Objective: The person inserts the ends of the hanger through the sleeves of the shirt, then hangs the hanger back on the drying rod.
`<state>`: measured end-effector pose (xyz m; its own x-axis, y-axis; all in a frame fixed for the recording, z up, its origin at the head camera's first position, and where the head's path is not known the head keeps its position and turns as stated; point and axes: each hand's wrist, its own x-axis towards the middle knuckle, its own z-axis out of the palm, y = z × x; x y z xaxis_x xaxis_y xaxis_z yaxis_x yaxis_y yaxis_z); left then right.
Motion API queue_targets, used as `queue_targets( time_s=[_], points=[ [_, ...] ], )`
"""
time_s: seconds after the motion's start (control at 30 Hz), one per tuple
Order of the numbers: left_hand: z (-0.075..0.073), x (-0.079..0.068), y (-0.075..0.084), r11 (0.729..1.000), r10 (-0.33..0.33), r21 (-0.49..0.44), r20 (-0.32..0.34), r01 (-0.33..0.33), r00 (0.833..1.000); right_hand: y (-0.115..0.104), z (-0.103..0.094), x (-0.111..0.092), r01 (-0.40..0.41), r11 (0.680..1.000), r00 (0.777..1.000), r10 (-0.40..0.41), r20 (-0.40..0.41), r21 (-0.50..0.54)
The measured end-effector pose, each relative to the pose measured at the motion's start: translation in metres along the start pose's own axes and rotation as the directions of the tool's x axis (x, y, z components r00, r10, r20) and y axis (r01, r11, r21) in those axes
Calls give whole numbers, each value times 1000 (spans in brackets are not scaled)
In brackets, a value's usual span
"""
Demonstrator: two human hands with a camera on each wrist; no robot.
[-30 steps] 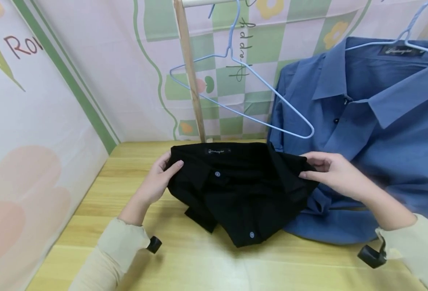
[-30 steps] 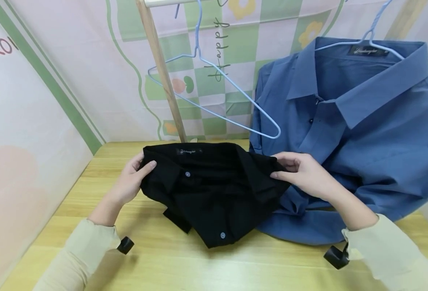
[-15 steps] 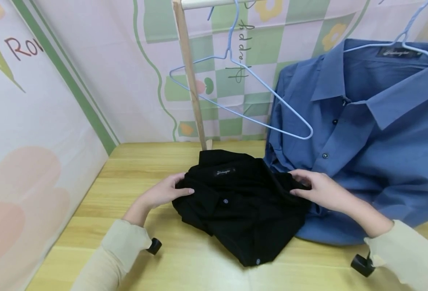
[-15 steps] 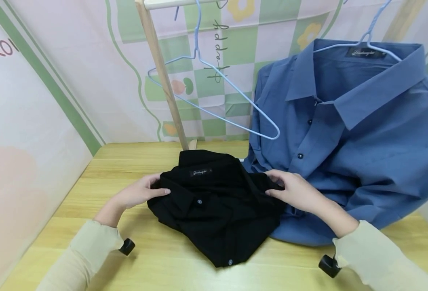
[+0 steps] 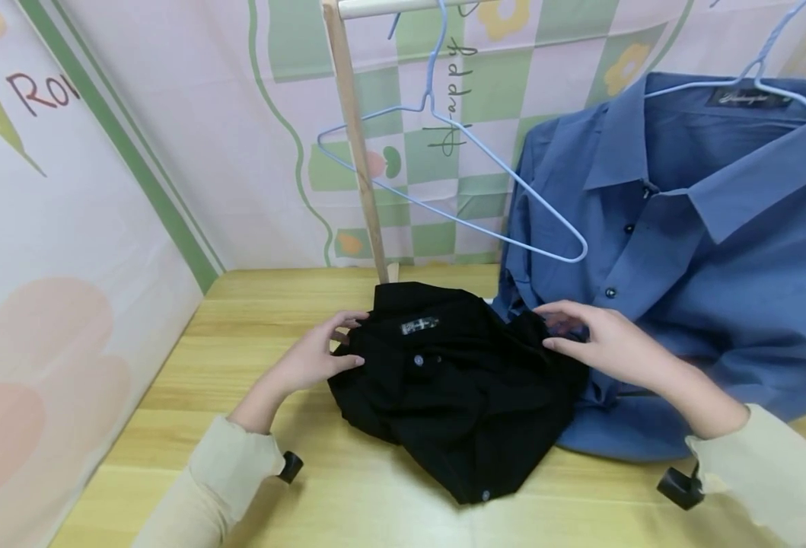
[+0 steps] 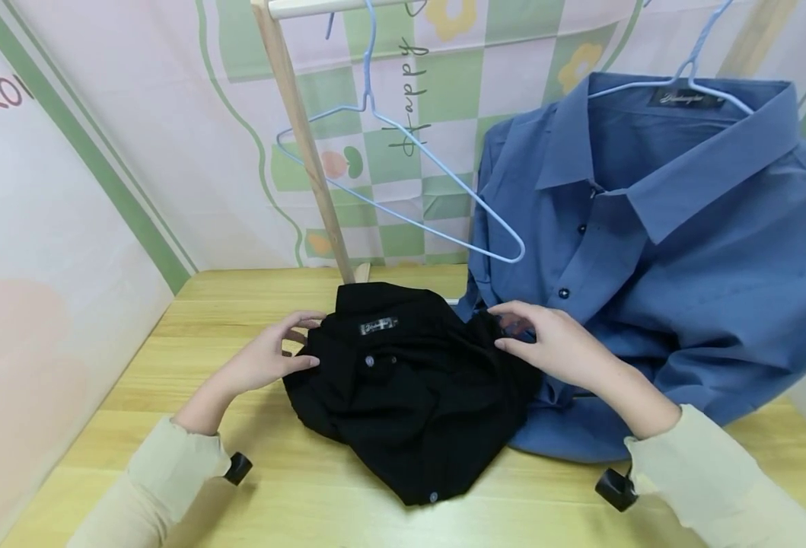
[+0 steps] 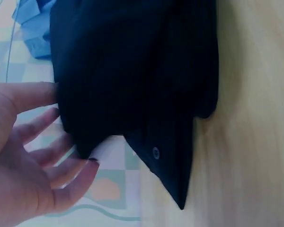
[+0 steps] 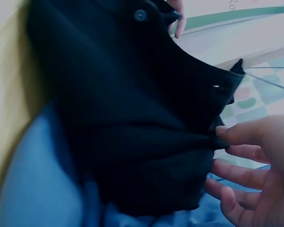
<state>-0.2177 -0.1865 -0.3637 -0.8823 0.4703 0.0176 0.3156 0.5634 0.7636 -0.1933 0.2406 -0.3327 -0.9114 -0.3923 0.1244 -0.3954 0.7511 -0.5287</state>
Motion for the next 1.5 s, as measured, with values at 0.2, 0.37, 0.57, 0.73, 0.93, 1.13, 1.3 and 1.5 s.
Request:
queue_targets(
  time_s=[0.2, 0.37, 0.57, 0.73, 0.93, 1.13, 1.3, 1.5],
  points=[
    [4, -2, 13, 980, 51, 195, -40, -42, 998, -12, -1, 6, 67, 996, 994, -71, -89, -51],
    [10, 5, 14, 974, 58, 219, 21, -62, 998, -25, 9, 14, 143, 986, 969, -156, -193, -82],
    [8, 17, 11, 995, -38, 100, 100, 28, 994, -42, 24, 26, 255, 961, 939, -272, -213, -103],
    [6, 25, 11, 996, -76, -27, 206, 84, 976, -53, 37, 29, 294, 934, 945, -315, -83, -203],
    [13, 33, 14, 986, -133, -70, 187, 148, 973, -60, 42, 28, 253, 894, 963, -269, 9, -370],
    [14, 31, 15, 985, -162, -45, 132, 169, 978, -55, 35, 25, 193, 916, 979, -203, 10, -352],
    [8, 26, 17, 981, -188, -36, 58, 190, 980, -47, 25, 21, 155, 938, 978, -190, -87, -309],
    [1, 16, 23, 987, -159, 25, -72, 161, 985, -34, 11, 16, 139, 931, 944, -227, -238, -337]
  ],
)
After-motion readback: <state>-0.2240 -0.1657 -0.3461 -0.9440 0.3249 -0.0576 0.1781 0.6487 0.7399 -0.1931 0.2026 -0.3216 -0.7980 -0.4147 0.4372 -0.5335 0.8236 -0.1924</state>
